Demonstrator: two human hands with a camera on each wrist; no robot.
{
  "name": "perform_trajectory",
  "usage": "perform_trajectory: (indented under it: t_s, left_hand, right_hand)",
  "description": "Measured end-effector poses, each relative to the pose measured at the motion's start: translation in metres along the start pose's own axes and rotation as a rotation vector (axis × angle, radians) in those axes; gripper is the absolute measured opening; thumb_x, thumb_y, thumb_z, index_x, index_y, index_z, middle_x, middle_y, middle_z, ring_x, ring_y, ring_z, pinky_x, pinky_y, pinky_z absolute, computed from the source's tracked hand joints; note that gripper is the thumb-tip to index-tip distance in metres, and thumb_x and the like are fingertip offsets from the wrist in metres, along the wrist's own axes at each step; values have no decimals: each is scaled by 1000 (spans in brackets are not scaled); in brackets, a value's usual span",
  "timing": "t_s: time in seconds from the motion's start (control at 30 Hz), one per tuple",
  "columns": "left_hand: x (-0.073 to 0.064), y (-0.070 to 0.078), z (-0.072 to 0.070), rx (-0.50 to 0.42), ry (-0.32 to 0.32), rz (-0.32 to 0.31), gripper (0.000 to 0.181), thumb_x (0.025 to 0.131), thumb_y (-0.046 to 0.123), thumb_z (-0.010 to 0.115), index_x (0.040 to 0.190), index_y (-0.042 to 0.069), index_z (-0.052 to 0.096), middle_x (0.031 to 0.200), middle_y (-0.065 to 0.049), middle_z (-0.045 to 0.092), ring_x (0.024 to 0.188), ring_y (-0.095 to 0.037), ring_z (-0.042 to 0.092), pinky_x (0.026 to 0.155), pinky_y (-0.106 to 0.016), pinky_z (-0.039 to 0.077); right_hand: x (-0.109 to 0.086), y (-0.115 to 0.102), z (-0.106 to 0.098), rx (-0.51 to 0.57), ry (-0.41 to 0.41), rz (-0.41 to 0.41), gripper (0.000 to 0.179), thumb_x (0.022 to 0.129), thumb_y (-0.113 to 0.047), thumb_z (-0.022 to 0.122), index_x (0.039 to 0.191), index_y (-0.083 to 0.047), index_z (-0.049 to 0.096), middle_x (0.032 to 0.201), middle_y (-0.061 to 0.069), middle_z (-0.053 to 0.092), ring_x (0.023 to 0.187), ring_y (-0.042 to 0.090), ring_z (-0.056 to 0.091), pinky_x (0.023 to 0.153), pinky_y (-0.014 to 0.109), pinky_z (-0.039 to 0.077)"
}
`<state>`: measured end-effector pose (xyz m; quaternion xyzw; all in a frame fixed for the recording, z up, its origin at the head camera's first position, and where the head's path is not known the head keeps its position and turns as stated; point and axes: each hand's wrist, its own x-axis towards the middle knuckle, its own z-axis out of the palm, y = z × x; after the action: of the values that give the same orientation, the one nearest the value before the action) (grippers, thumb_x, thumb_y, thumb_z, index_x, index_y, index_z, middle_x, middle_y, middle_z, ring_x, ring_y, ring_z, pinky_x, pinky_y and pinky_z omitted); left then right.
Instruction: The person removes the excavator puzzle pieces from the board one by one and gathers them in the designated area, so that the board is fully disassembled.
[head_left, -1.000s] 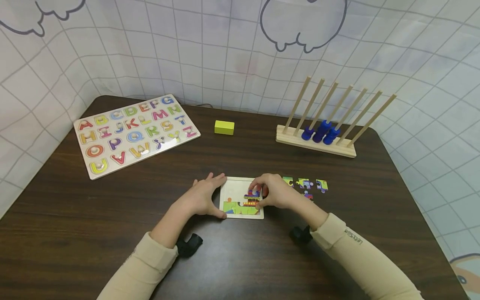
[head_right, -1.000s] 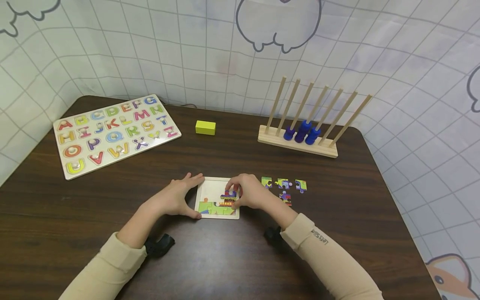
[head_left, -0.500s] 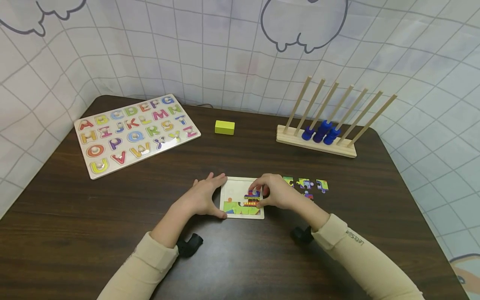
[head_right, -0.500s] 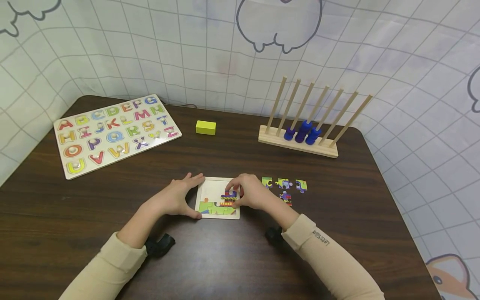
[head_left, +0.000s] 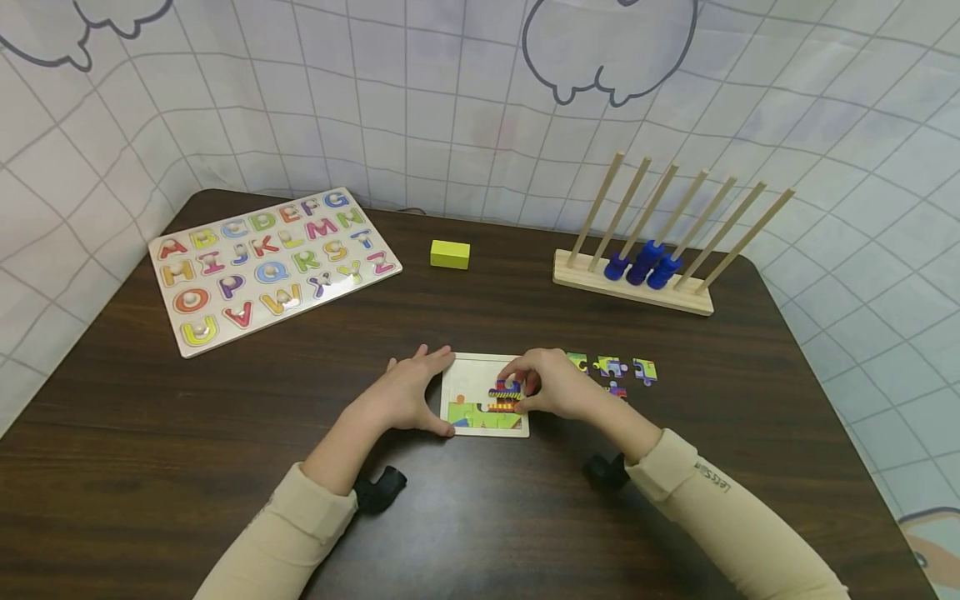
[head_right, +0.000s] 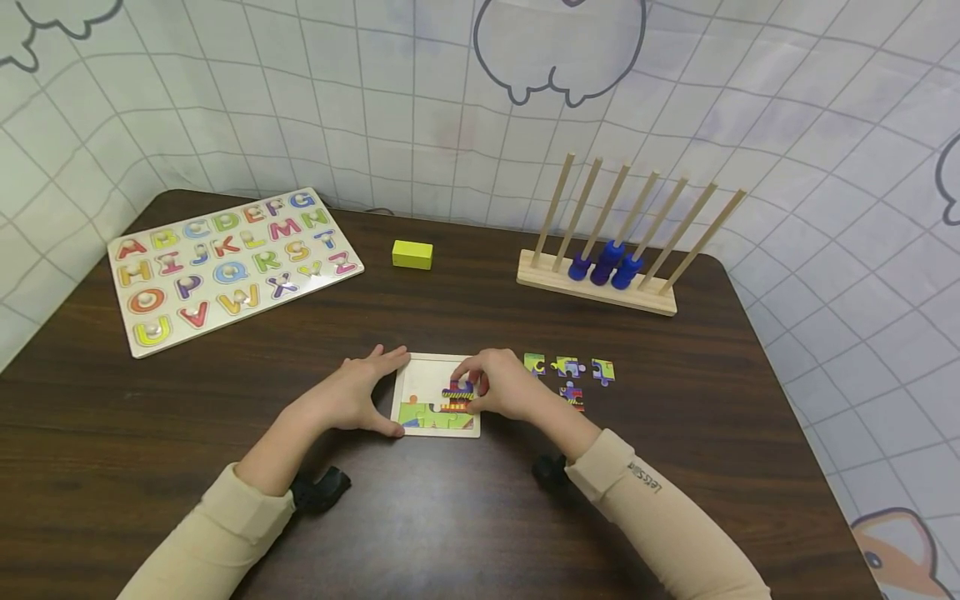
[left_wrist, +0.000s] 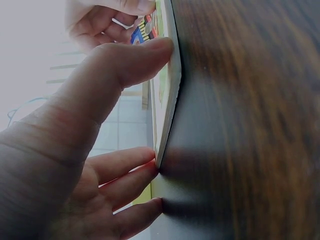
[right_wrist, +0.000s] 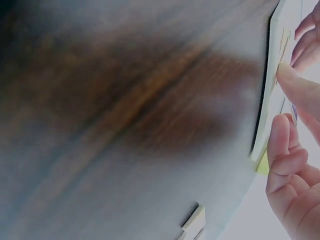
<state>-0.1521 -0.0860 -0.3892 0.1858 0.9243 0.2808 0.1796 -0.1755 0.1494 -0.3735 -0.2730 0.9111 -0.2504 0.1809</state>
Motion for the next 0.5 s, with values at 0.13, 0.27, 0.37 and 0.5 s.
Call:
perform_trajectory:
  t_s: [0.13, 0.27, 0.37, 0.5]
  left_hand:
    - [0, 0, 0, 2, -1, 4, 99, 60, 35, 85, 141, 7, 35, 148, -4, 28, 137, -30, 13, 103, -62, 9]
    - [-1, 0, 0, -1, -2, 8, 99, 60, 34, 85, 141, 6, 35, 148, -5, 28, 137, -31, 13, 102, -62, 9]
    - [-1, 1, 0, -1, 0, 8, 99, 60, 34, 85, 141, 6, 35, 148, -5, 28, 137, -31, 13, 103, -62, 9]
    - [0, 0, 1, 3, 2, 12, 99, 60, 34, 85, 141, 6, 35, 148, -5, 28, 137, -31, 13, 103, -62, 10]
  right_hand:
    - [0, 0, -1, -13, -7, -16, 35, 71, -11, 79, 105, -8, 69, 75, 0, 55, 64, 12, 49, 58, 24, 43]
    - [-1, 0, -1, -28, -6, -27, 36, 71, -13, 78, 106, -8, 69, 78, -2, 57, 67, 13, 49, 59, 23, 42]
    - [-1, 1, 0, -40, -1, -36, 37, 71, -14, 79, 106, -9, 68, 81, -4, 59, 69, 14, 50, 60, 23, 43]
    - [-1, 2, 0, -63, 14, -52, 35, 72, -16, 78, 105, -9, 69, 82, -4, 61, 69, 15, 50, 59, 23, 42]
